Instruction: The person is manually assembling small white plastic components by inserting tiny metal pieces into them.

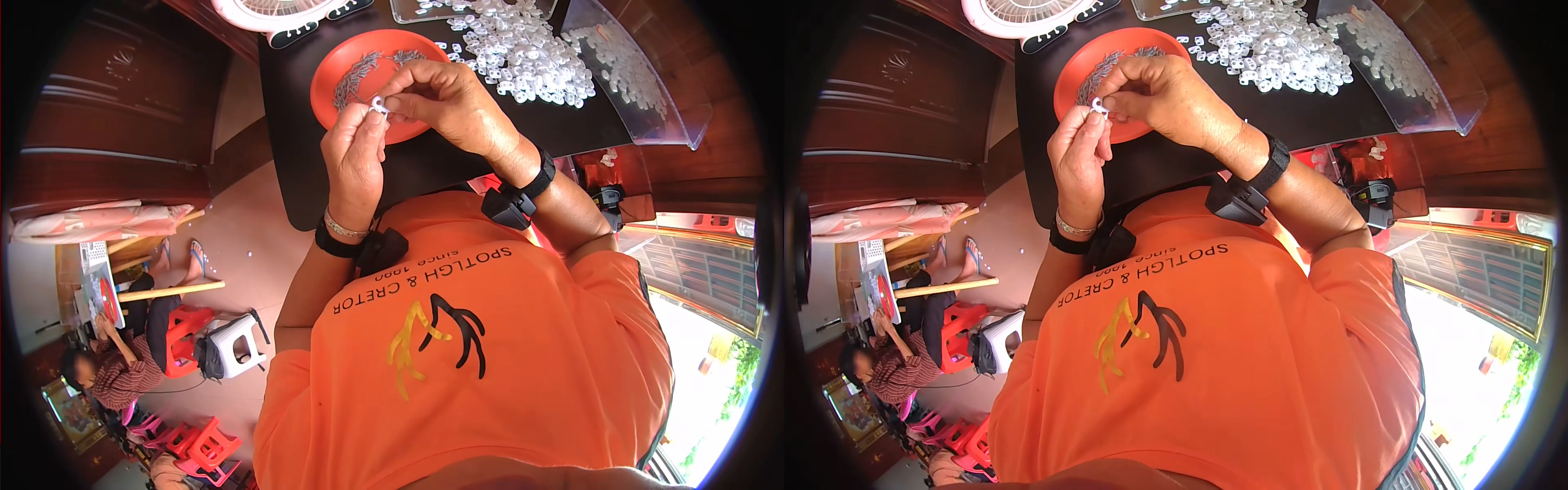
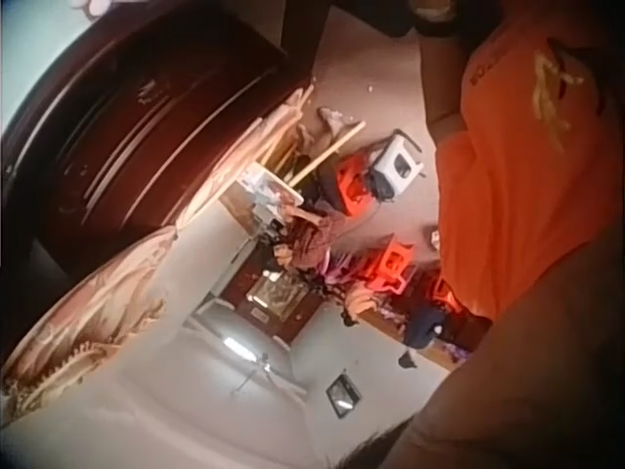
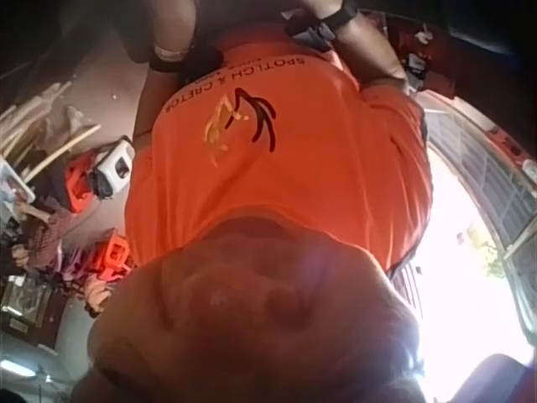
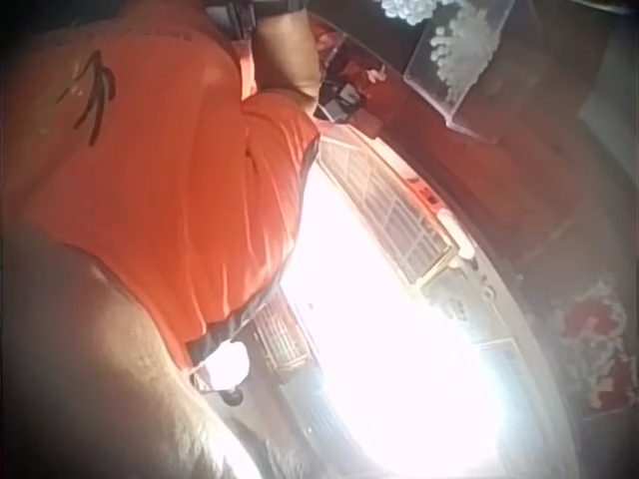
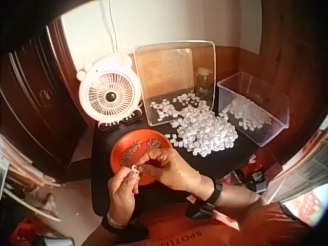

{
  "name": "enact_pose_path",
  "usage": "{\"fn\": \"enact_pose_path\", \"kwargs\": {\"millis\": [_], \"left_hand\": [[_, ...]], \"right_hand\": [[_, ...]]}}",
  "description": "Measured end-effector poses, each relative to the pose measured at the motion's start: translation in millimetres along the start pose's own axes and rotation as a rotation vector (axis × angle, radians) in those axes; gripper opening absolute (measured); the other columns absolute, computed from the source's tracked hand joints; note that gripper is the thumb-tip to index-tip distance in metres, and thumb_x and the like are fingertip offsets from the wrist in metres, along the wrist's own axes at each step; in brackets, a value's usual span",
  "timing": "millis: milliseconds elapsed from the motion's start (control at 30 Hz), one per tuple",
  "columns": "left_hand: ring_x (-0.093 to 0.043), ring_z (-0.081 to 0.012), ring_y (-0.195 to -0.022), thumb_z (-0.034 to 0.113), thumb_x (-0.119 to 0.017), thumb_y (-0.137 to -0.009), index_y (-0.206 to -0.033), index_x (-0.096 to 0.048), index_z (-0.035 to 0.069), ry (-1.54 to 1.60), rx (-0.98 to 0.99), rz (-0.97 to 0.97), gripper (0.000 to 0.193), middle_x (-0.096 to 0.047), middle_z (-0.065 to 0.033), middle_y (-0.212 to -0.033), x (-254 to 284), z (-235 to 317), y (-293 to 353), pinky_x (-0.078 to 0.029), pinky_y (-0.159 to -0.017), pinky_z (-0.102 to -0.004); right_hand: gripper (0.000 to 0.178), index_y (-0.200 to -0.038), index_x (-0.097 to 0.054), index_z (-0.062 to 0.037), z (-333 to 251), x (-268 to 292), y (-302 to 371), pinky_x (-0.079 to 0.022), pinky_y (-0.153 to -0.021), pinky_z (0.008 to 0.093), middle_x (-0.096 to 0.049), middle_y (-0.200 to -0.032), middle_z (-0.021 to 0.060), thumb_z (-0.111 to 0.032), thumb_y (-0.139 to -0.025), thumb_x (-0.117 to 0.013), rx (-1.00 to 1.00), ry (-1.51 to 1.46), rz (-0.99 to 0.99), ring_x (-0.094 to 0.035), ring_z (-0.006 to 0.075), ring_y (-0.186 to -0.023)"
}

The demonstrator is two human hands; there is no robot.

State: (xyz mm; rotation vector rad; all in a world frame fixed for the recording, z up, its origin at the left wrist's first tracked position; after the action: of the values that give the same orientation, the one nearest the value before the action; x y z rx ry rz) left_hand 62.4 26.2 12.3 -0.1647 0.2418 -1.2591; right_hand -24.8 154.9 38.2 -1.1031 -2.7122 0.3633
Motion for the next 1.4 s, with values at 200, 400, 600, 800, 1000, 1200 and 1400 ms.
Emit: {"fn": "enact_pose_path", "kwargs": {"millis": [200,400,600,800,1000,1200,1400], "left_hand": [[-0.038,-0.0030,-0.052,0.016,-0.048,-0.094,-0.077,-0.053,0.003,-0.024,-0.024,0.001,0.023,-0.046,0.0022,-0.062,-2.2,2.6,-0.6,-0.027,-0.047,-0.0185],[-0.038,-0.0035,-0.052,0.015,-0.047,-0.094,-0.077,-0.053,0.002,-0.002,-0.031,-0.027,0.022,-0.046,0.0016,-0.062,-2.5,0.0,0.4,-0.027,-0.047,-0.0186],[-0.038,-0.0037,-0.052,0.014,-0.048,-0.093,-0.077,-0.054,0.002,0.002,-0.013,-0.007,0.021,-0.046,0.0012,-0.061,1.3,0.1,2.2,-0.027,-0.046,-0.0187],[-0.041,-0.0051,-0.052,0.016,-0.046,-0.093,-0.082,-0.056,0.000,0.032,0.040,-0.047,0.022,-0.048,0.0002,-0.062,2.7,0.2,2.8,-0.028,-0.047,-0.0189],[-0.045,-0.0087,-0.056,0.017,-0.045,-0.094,-0.091,-0.056,-0.003,0.123,0.144,-0.058,0.023,-0.050,-0.0029,-0.065,5.2,1.0,5.6,-0.034,-0.052,-0.0207],[-0.050,-0.0116,-0.058,0.016,-0.045,-0.093,-0.091,-0.056,-0.004,0.143,0.171,-0.047,0.024,-0.054,-0.0059,-0.068,4.6,2.4,8.8,-0.037,-0.054,-0.0225],[-0.052,-0.0111,-0.054,0.022,-0.047,-0.091,-0.081,-0.058,0.000,0.331,0.208,0.002,0.026,-0.056,-0.0044,-0.065,5.9,-3.1,7.4,-0.037,-0.050,-0.0221]], "right_hand": [[0.007,-0.093,-0.063,0.0004,1.4,0.0,-0.1,-0.051,-0.072,0.0219,-0.064,-0.083,0.0026,-0.003,-0.088,-0.060,-0.018,-0.078,0.023,-0.061,0.0091,-0.076],[0.005,-0.091,-0.063,0.0000,3.9,-9.8,3.7,-0.051,-0.071,0.0224,-0.064,-0.081,0.0025,-0.004,-0.088,-0.060,-0.018,-0.169,0.106,-0.061,0.0090,-0.075],[0.007,-0.094,-0.063,-0.0002,1.4,-2.6,-0.4,-0.051,-0.072,0.0224,-0.064,-0.082,0.0026,-0.003,-0.088,-0.060,-0.010,-0.132,0.014,-0.061,0.0088,-0.077],[0.013,-0.098,-0.062,-0.0008,2.2,-3.0,6.4,-0.050,-0.083,0.0275,-0.064,-0.091,0.0039,-0.001,-0.085,-0.062,-0.014,-0.116,-0.057,-0.062,0.0129,-0.088],[0.022,-0.103,-0.061,-0.0020,5.9,-6.9,12.4,-0.050,-0.083,0.0282,-0.063,-0.092,0.0038,-0.004,-0.082,-0.068,0.059,-0.022,-0.022,-0.061,0.0124,-0.089],[0.027,-0.100,-0.062,-0.0030,4.5,-6.2,12.9,-0.052,-0.078,0.0281,-0.065,-0.091,0.0053,-0.008,-0.077,-0.073,0.134,0.191,0.022,-0.064,0.0145,-0.086],[0.026,-0.098,-0.063,-0.0049,6.7,-8.4,11.9,-0.054,-0.071,0.0297,-0.065,-0.088,0.0072,-0.010,-0.075,-0.073,0.227,0.370,0.004,-0.066,0.0192,-0.084]]}}
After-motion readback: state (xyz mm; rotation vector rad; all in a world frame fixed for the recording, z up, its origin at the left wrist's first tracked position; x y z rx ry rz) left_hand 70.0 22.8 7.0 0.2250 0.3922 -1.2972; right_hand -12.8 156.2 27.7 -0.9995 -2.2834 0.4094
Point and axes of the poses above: each hand's wrist, its own y-axis away from the middle knuckle, its own x-axis out of the back of the hand, z = x × y, the point moved 1 cm from there along -y, towards the middle knuckle
